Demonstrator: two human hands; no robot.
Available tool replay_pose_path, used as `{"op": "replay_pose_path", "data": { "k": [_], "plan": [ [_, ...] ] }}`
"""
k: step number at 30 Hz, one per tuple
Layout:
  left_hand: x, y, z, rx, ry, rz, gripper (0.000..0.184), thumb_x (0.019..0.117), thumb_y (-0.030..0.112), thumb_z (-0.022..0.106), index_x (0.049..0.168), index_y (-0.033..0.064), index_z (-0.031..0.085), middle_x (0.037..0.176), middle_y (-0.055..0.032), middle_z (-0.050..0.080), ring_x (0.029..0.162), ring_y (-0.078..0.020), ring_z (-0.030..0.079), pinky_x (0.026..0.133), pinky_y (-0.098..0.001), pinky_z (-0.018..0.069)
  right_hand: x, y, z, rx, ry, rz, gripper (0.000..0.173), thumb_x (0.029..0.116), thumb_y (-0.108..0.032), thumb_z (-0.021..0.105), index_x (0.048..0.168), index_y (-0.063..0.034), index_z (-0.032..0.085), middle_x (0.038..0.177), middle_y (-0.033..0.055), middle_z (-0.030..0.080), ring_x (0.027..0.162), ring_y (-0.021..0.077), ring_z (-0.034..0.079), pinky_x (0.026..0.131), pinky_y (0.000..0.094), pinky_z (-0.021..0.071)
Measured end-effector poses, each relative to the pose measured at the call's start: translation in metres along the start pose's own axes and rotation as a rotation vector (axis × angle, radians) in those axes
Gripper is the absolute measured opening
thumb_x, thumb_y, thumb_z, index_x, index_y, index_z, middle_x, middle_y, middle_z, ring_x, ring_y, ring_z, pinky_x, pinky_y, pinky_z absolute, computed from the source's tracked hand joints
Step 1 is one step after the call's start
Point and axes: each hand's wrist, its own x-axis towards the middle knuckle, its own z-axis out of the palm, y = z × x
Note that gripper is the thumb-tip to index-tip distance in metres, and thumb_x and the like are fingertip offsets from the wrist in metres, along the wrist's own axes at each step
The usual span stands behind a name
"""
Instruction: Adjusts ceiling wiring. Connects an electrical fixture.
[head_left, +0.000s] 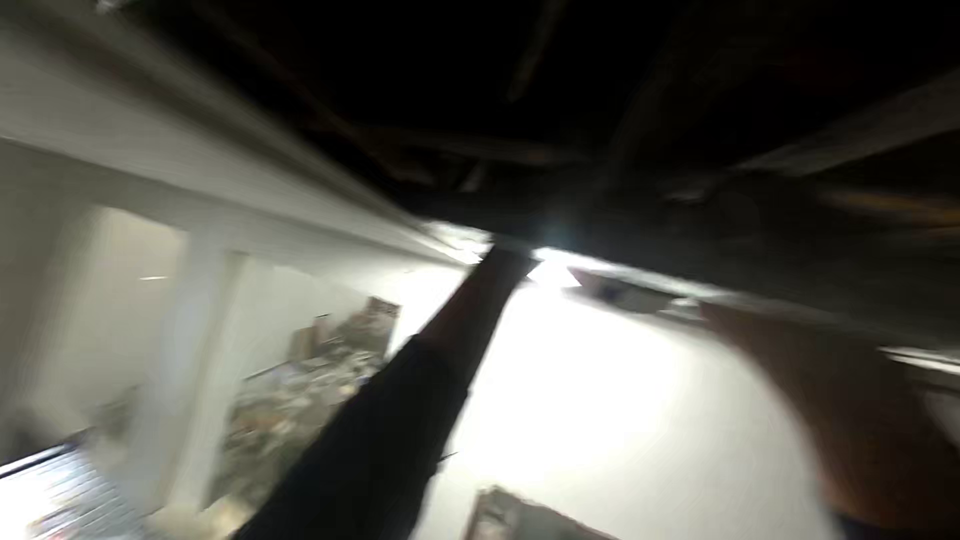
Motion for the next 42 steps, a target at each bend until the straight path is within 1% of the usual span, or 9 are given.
{"op": "replay_pose_path", "data": {
  "k": [2, 6, 12, 15, 22, 27, 29, 36, 42],
  "plan": [
    [0.027, -0.018, 0.005, -0.166, 0.035, 0.166, 0.029, 0.0927, 0.014, 0.074, 0.121, 0.0111, 0.069, 0.106, -0.0075, 0.072, 0.089, -0.0142, 0.070, 0.078, -0.0341, 0.0605, 0.015, -0.030, -0.013, 0.016, 0.166, -0.008, 0.039, 0.1026, -0.032, 0.053, 0.118, 0.0021, 0.065, 0.118, 0.0231, 0.067, 0.112, 0.0373, 0.066, 0.092, 0.0542, 0.0534],
    [0.048, -0.032, 0.017, -0.132, 0.197, 0.362, 0.025, 0.0882, 0.025, 0.080, 0.111, 0.0174, 0.074, 0.098, 0.0016, 0.073, 0.087, -0.0067, 0.069, 0.078, -0.0305, 0.0596, 0.022, -0.007, -0.007, 0.277, 0.158, -0.178, 0.031, 0.1005, -0.029, 0.062, 0.123, -0.0079, 0.065, 0.115, 0.0086, 0.067, 0.091, 0.0149, 0.068, 0.075, 0.0345, 0.0590],
    [0.039, 0.024, 0.003, -0.342, 0.031, 0.454, 0.017, 0.0842, 0.017, 0.082, 0.100, 0.0113, 0.079, 0.089, 0.0019, 0.076, 0.080, -0.0034, 0.069, 0.075, -0.0271, 0.0586, 0.021, -0.005, -0.010, 0.278, 0.272, -0.241, 0.016, 0.0981, -0.014, 0.061, 0.104, -0.0038, 0.072, 0.100, 0.0110, 0.070, 0.088, 0.0205, 0.068, 0.075, 0.0364, 0.0578],
    [0.039, 0.036, 0.000, -0.377, -0.057, 0.412, 0.015, 0.0869, 0.017, 0.081, 0.101, 0.0121, 0.078, 0.084, 0.0041, 0.075, 0.071, -0.0005, 0.067, 0.067, -0.0227, 0.0576, 0.014, -0.003, -0.008, 0.299, 0.270, -0.243, 0.014, 0.0970, -0.016, 0.065, 0.105, -0.0072, 0.072, 0.114, 0.0074, 0.066, 0.095, 0.0120, 0.066, 0.076, 0.0274, 0.0585],
    [0.041, 0.044, 0.003, -0.064, 0.067, 0.339, 0.024, 0.0858, 0.032, 0.079, 0.109, 0.0264, 0.078, 0.094, 0.0064, 0.077, 0.084, -0.0101, 0.071, 0.080, -0.0451, 0.0566, 0.020, 0.003, 0.000, 0.319, 0.354, -0.331, 0.018, 0.0964, -0.011, 0.063, 0.107, -0.0056, 0.076, 0.095, 0.0083, 0.071, 0.089, 0.0165, 0.067, 0.078, 0.0320, 0.0577],
    [0.038, 0.041, 0.003, -0.046, 0.073, 0.242, 0.031, 0.0842, 0.037, 0.081, 0.112, 0.0222, 0.077, 0.091, 0.0008, 0.076, 0.083, -0.0173, 0.070, 0.081, -0.0505, 0.0555, 0.008, 0.010, -0.009, 0.202, 0.281, -0.306, 0.022, 0.0984, -0.018, 0.062, 0.114, -0.0116, 0.076, 0.106, 0.0060, 0.074, 0.099, 0.0194, 0.069, 0.090, 0.0403, 0.0553],
    [0.035, 0.042, 0.001, -0.071, 0.050, 0.194, 0.028, 0.0843, 0.036, 0.080, 0.110, 0.0235, 0.078, 0.090, 0.0019, 0.076, 0.084, -0.0169, 0.071, 0.082, -0.0519, 0.0551, 0.003, 0.013, -0.012, 0.205, 0.266, -0.232, 0.023, 0.0985, -0.023, 0.063, 0.116, -0.0139, 0.076, 0.109, 0.0028, 0.074, 0.098, 0.0134, 0.069, 0.087, 0.0334, 0.0580],
    [0.037, 0.041, 0.011, -0.503, 0.027, 0.318, 0.019, 0.0813, 0.008, 0.083, 0.098, 0.0050, 0.077, 0.081, 0.0000, 0.074, 0.072, -0.0022, 0.067, 0.069, -0.0205, 0.0563, 0.025, 0.001, -0.021, 0.279, 0.369, -0.165, 0.014, 0.0901, -0.019, 0.069, 0.089, -0.0089, 0.079, 0.078, 0.0015, 0.073, 0.065, 0.0044, 0.064, 0.060, 0.0232, 0.0540],
    [0.021, 0.047, 0.010, -0.558, 0.115, 0.293, 0.008, 0.0941, 0.003, 0.069, 0.099, 0.0000, 0.075, 0.086, -0.0001, 0.073, 0.079, 0.0045, 0.064, 0.077, -0.0140, 0.0535, 0.041, -0.001, -0.019, 0.784, 0.133, 0.023, 0.033, 0.1065, -0.027, 0.052, 0.094, -0.0088, 0.077, 0.069, -0.0075, 0.064, 0.054, -0.0016, 0.052, 0.050, 0.0181, 0.0461]
  ]
}}
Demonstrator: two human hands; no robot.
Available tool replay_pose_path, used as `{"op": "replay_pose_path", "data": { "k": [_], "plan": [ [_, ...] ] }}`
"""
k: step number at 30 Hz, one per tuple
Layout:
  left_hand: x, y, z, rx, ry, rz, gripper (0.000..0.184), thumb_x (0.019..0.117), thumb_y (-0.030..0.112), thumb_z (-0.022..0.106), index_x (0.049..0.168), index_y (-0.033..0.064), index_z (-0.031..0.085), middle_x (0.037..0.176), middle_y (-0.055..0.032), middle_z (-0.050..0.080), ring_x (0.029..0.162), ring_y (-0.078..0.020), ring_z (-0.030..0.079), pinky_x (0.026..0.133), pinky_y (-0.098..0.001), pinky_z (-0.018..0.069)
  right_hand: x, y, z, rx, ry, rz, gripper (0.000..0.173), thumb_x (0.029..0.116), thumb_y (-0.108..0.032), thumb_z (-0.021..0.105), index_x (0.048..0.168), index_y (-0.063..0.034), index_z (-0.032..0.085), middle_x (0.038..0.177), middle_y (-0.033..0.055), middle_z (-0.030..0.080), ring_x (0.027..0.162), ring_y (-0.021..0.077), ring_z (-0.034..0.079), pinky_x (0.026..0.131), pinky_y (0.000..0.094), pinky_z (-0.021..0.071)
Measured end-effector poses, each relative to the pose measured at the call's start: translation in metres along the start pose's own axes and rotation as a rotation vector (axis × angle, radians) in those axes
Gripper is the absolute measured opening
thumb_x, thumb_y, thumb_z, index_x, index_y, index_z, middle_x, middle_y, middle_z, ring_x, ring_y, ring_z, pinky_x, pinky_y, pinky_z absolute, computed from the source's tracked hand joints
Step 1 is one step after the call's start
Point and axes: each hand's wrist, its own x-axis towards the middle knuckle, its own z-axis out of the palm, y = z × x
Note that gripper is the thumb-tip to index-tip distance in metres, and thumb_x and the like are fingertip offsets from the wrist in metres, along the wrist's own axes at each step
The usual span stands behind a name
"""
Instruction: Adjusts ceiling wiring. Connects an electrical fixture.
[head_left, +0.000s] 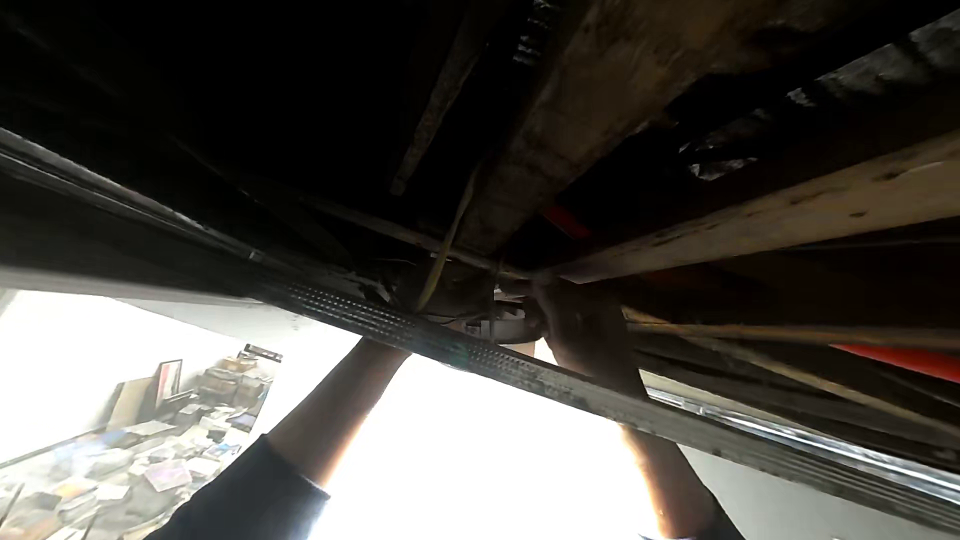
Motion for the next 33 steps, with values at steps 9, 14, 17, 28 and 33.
{"op": "replay_pose_path", "data": {
  "k": [9, 14, 17, 28, 33],
  "plan": [
    [0.027, -0.022, -0.019, 0.644, -0.244, 0.561, 0.011, 0.0933, 0.008, 0.067, 0.097, 0.0025, 0.075, 0.087, -0.0103, 0.072, 0.081, -0.0219, 0.070, 0.074, -0.0396, 0.0563, 0.000, 0.008, 0.010, -0.055, -0.130, 0.104, 0.025, 0.0965, -0.011, 0.066, 0.120, -0.0121, 0.075, 0.072, -0.0026, 0.069, 0.054, 0.0010, 0.057, 0.052, 0.0206, 0.0511],
    [0.036, 0.011, -0.020, 0.414, -0.464, -0.059, 0.022, 0.1059, 0.018, 0.056, 0.098, 0.0080, 0.074, 0.079, 0.0006, 0.065, 0.068, -0.0043, 0.058, 0.067, -0.0241, 0.0506, -0.002, 0.009, 0.013, -0.147, -0.031, 0.101, 0.024, 0.0976, -0.013, 0.062, 0.117, -0.0140, 0.076, 0.074, -0.0027, 0.070, 0.056, 0.0013, 0.058, 0.054, 0.0217, 0.0524],
    [0.043, 0.014, -0.021, 0.422, -0.583, -0.099, 0.023, 0.1069, 0.016, 0.052, 0.097, 0.0054, 0.070, 0.079, -0.0028, 0.063, 0.069, -0.0088, 0.058, 0.066, -0.0280, 0.0501, -0.002, 0.008, 0.015, -0.241, -0.017, 0.081, 0.026, 0.0987, -0.017, 0.064, 0.122, -0.0149, 0.075, 0.074, -0.0026, 0.071, 0.055, 0.0011, 0.057, 0.055, 0.0226, 0.0517],
    [0.029, 0.016, -0.031, 0.280, -0.487, -0.118, 0.017, 0.1037, 0.015, 0.059, 0.110, 0.0081, 0.073, 0.085, 0.0009, 0.069, 0.073, -0.0025, 0.062, 0.071, -0.0225, 0.0527, -0.003, 0.005, 0.027, -0.147, 0.097, 0.210, 0.005, 0.0903, -0.018, 0.075, 0.090, -0.0129, 0.076, 0.061, -0.0036, 0.063, 0.048, 0.0046, 0.053, 0.047, 0.0250, 0.0473],
    [0.024, 0.000, -0.033, 0.145, -0.368, -0.103, 0.019, 0.0971, 0.010, 0.069, 0.115, 0.0078, 0.074, 0.090, 0.0008, 0.073, 0.077, -0.0019, 0.066, 0.072, -0.0204, 0.0554, -0.011, 0.009, 0.033, -0.091, 0.138, 0.228, 0.009, 0.0847, -0.011, 0.077, 0.080, -0.0116, 0.070, 0.071, -0.0047, 0.067, 0.063, 0.0024, 0.061, 0.060, 0.0219, 0.0524]
  ]
}}
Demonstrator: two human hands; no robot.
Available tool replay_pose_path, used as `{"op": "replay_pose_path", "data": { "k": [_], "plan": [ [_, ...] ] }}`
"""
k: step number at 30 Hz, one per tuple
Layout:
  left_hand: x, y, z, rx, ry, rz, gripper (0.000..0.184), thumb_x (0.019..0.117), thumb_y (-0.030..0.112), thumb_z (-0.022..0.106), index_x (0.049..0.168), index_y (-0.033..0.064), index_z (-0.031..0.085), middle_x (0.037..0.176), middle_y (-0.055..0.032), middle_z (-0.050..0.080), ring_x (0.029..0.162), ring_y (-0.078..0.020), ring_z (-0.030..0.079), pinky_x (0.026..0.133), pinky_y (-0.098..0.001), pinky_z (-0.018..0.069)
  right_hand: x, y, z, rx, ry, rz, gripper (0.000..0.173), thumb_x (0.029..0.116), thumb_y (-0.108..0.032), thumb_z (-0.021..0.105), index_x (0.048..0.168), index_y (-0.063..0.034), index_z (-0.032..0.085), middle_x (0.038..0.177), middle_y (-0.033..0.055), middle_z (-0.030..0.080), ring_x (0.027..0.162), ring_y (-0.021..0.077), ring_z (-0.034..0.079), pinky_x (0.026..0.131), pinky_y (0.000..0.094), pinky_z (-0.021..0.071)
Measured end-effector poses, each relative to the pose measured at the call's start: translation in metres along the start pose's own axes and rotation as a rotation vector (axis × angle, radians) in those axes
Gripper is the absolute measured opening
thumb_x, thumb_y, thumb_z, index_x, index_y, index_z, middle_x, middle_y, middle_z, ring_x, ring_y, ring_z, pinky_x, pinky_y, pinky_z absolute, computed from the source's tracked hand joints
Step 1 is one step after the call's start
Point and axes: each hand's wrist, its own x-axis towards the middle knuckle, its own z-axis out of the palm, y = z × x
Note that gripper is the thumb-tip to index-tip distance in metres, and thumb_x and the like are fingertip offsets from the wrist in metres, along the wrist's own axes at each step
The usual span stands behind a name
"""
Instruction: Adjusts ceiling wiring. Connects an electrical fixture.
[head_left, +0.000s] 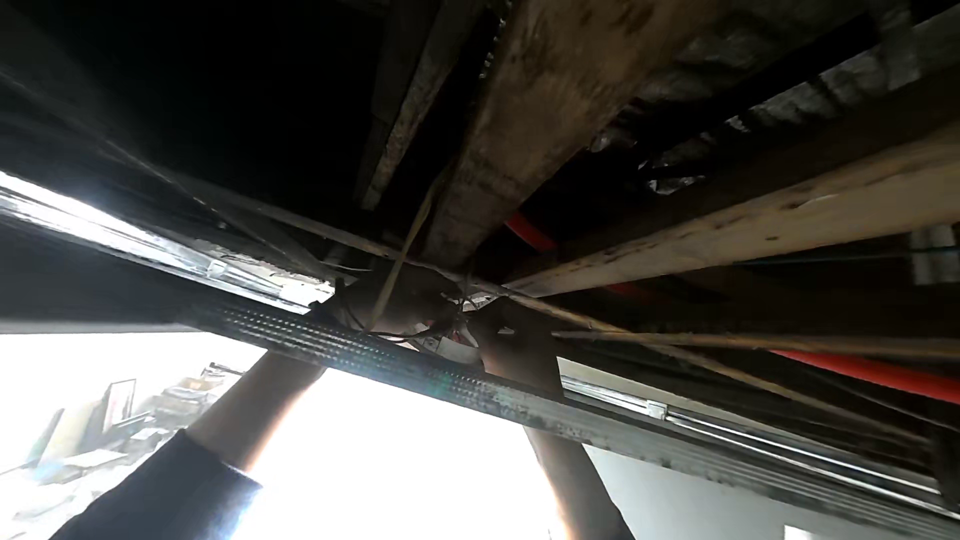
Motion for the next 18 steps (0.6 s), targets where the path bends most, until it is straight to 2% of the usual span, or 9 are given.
{"op": "replay_pose_path", "data": {
  "k": [3, 4, 6, 8, 11, 13, 14, 15, 18],
  "plan": [
    [-0.001, -0.001, -0.001, 0.015, 0.010, 0.035, 0.012, 0.0987, 0.016, 0.068, 0.105, 0.0106, 0.078, 0.089, 0.0038, 0.075, 0.078, -0.0004, 0.067, 0.073, -0.0201, 0.0568, -0.007, 0.006, 0.006, 0.224, 0.056, -0.053, 0.014, 0.0856, -0.001, 0.077, 0.099, -0.0062, 0.075, 0.076, -0.0008, 0.071, 0.059, 0.0029, 0.062, 0.056, 0.0193, 0.0552],
    [-0.002, 0.003, -0.001, 0.056, 0.022, 0.020, 0.015, 0.1009, 0.019, 0.066, 0.101, 0.0114, 0.078, 0.085, 0.0046, 0.073, 0.074, 0.0000, 0.066, 0.071, -0.0203, 0.0555, -0.010, 0.011, 0.007, 0.319, 0.039, -0.081, 0.018, 0.0878, 0.002, 0.074, 0.105, -0.0053, 0.073, 0.077, 0.0005, 0.070, 0.057, 0.0037, 0.060, 0.055, 0.0194, 0.0546],
    [-0.001, 0.000, -0.002, 0.203, 0.044, 0.055, 0.028, 0.1070, 0.028, 0.054, 0.097, 0.0127, 0.076, 0.081, 0.0054, 0.069, 0.072, -0.0005, 0.062, 0.070, -0.0232, 0.0518, -0.014, 0.019, 0.007, 0.442, 0.001, -0.094, 0.020, 0.0885, 0.004, 0.072, 0.106, -0.0064, 0.072, 0.080, 0.0001, 0.069, 0.060, 0.0037, 0.061, 0.057, 0.0191, 0.0556],
    [0.010, -0.048, -0.002, 0.248, 0.131, 0.376, 0.038, 0.1097, 0.036, 0.046, 0.095, 0.0150, 0.074, 0.079, 0.0082, 0.069, 0.069, 0.0031, 0.063, 0.061, -0.0176, 0.0528, -0.016, 0.028, 0.002, 0.552, -0.067, -0.039, 0.016, 0.0912, 0.001, 0.069, 0.104, -0.0082, 0.073, 0.082, 0.0004, 0.069, 0.058, 0.0030, 0.058, 0.055, 0.0174, 0.0528],
    [0.004, 0.006, 0.000, 0.237, 0.052, -0.058, 0.045, 0.1090, 0.042, 0.044, 0.095, 0.0137, 0.075, 0.085, 0.0035, 0.072, 0.078, -0.0054, 0.066, 0.075, -0.0322, 0.0541, -0.013, 0.033, -0.004, 0.761, -0.155, 0.115, 0.015, 0.0929, -0.009, 0.063, 0.101, -0.0109, 0.076, 0.075, -0.0010, 0.066, 0.047, -0.0012, 0.048, 0.044, 0.0145, 0.0442],
    [0.003, 0.014, -0.001, 0.228, 0.031, -0.057, 0.041, 0.1080, 0.039, 0.049, 0.093, 0.0114, 0.075, 0.081, 0.0010, 0.070, 0.075, -0.0083, 0.064, 0.073, -0.0343, 0.0526, -0.012, 0.023, -0.005, 0.640, -0.126, 0.219, 0.009, 0.0950, -0.018, 0.068, 0.096, -0.0130, 0.075, 0.071, -0.0018, 0.065, 0.050, 0.0009, 0.051, 0.046, 0.0169, 0.0457],
    [0.002, 0.010, -0.002, 0.192, 0.029, -0.001, 0.034, 0.1063, 0.035, 0.055, 0.092, 0.0119, 0.076, 0.079, 0.0026, 0.069, 0.072, -0.0056, 0.063, 0.070, -0.0295, 0.0525, -0.012, 0.019, -0.005, 0.554, -0.105, 0.233, 0.006, 0.0941, -0.019, 0.071, 0.093, -0.0138, 0.075, 0.073, -0.0021, 0.067, 0.057, 0.0029, 0.057, 0.053, 0.0196, 0.0506],
    [0.002, 0.005, -0.002, 0.116, 0.024, 0.026, 0.026, 0.1035, 0.029, 0.061, 0.092, 0.0120, 0.077, 0.078, 0.0040, 0.070, 0.070, -0.0029, 0.063, 0.067, -0.0246, 0.0534, -0.014, 0.018, -0.004, 0.496, -0.080, 0.219, 0.006, 0.0941, -0.018, 0.072, 0.090, -0.0136, 0.076, 0.073, -0.0022, 0.068, 0.058, 0.0036, 0.058, 0.054, 0.0206, 0.0511],
    [0.001, -0.005, -0.004, -0.013, -0.009, 0.014, 0.009, 0.0965, 0.016, 0.071, 0.095, 0.0095, 0.078, 0.081, 0.0020, 0.072, 0.072, -0.0035, 0.065, 0.067, -0.0229, 0.0547, -0.015, 0.023, -0.003, 0.463, -0.016, 0.193, 0.003, 0.0923, -0.014, 0.075, 0.092, -0.0120, 0.078, 0.072, -0.0009, 0.069, 0.054, 0.0046, 0.057, 0.050, 0.0215, 0.0507]
  ]
}}
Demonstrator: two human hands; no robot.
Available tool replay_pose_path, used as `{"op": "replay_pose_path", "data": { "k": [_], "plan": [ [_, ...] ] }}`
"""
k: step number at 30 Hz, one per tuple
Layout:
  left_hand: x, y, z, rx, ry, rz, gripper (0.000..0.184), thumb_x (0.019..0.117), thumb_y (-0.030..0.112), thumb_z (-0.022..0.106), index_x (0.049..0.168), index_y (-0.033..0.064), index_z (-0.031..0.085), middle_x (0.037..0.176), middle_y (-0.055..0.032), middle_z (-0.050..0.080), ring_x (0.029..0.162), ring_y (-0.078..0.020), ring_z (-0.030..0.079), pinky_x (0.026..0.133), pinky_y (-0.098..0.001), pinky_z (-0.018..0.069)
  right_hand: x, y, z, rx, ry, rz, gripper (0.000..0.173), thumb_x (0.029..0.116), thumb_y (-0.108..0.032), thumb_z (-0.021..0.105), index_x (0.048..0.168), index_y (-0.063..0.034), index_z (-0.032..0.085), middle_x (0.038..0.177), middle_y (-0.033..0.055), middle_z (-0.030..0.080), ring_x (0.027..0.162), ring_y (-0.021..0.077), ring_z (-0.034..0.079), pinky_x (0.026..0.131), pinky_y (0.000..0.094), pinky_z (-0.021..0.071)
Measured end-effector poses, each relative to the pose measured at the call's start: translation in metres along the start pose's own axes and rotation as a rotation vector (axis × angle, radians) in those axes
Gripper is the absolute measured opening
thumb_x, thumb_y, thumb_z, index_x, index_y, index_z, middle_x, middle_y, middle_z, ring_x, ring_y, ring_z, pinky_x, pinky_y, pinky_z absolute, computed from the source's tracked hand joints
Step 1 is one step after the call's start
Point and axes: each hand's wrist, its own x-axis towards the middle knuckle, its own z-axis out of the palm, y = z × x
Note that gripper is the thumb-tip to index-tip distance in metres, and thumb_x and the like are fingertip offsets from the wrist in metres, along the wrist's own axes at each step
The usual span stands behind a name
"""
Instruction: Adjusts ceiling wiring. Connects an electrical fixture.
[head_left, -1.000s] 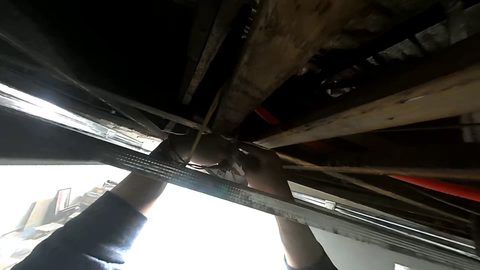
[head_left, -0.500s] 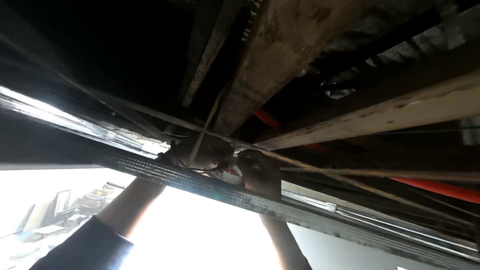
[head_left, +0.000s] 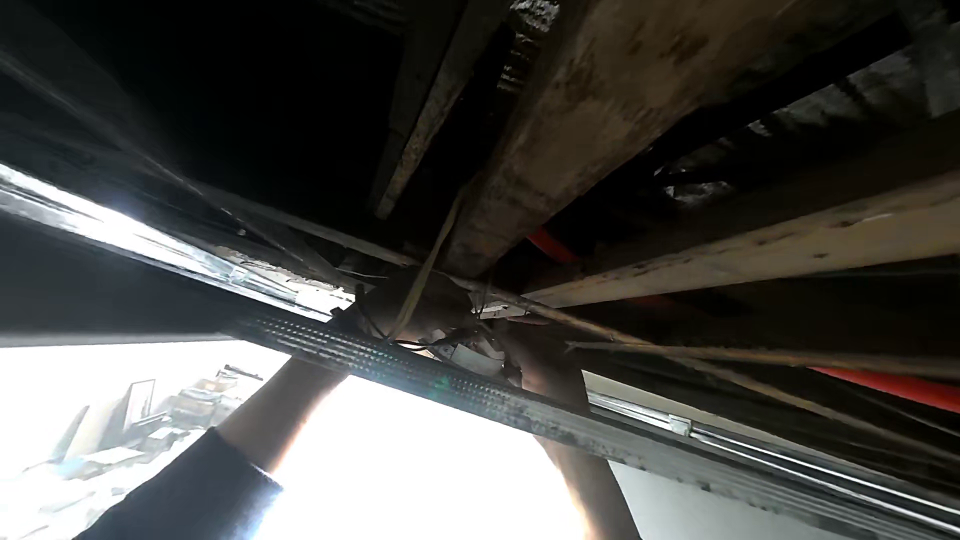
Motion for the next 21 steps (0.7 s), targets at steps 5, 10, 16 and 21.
{"op": "replay_pose_path", "data": {
  "k": [5, 10, 16, 21],
  "plan": [
    [-0.001, -0.002, 0.003, -0.026, 0.050, -0.014, 0.006, 0.0912, 0.014, 0.077, 0.094, 0.0100, 0.080, 0.083, 0.0017, 0.075, 0.075, -0.0048, 0.069, 0.069, -0.0237, 0.0578, 0.004, -0.002, 0.004, -0.146, -0.023, -0.099, 0.020, 0.0895, -0.007, 0.077, 0.110, -0.0092, 0.076, 0.085, 0.0035, 0.075, 0.065, 0.0107, 0.067, 0.059, 0.0268, 0.0583],
    [0.000, -0.007, 0.005, 0.136, 0.095, 0.089, 0.007, 0.0914, 0.017, 0.077, 0.097, 0.0155, 0.081, 0.095, 0.0064, 0.077, 0.089, -0.0013, 0.070, 0.083, -0.0253, 0.0587, 0.007, -0.005, 0.000, -0.308, -0.039, -0.183, 0.033, 0.0895, -0.008, 0.078, 0.122, -0.0168, 0.076, 0.095, 0.0003, 0.079, 0.077, 0.0097, 0.073, 0.068, 0.0291, 0.0625],
    [-0.005, 0.016, 0.008, 0.130, 0.133, -0.087, 0.005, 0.0876, 0.020, 0.082, 0.091, 0.0162, 0.079, 0.087, 0.0066, 0.075, 0.081, -0.0017, 0.068, 0.077, -0.0247, 0.0568, 0.019, -0.013, 0.001, -0.573, -0.056, -0.248, 0.007, 0.0921, -0.019, 0.074, 0.095, -0.0172, 0.081, 0.086, -0.0052, 0.077, 0.074, 0.0037, 0.071, 0.070, 0.0278, 0.0613],
    [-0.004, 0.018, 0.007, 0.152, 0.139, -0.095, 0.002, 0.0866, 0.017, 0.082, 0.087, 0.0165, 0.080, 0.083, 0.0059, 0.076, 0.076, -0.0029, 0.069, 0.073, -0.0266, 0.0573, 0.016, -0.015, 0.001, -0.561, -0.152, -0.226, 0.013, 0.0988, -0.017, 0.066, 0.101, -0.0173, 0.079, 0.090, -0.0028, 0.076, 0.079, 0.0073, 0.071, 0.073, 0.0320, 0.0607]
  ]
}}
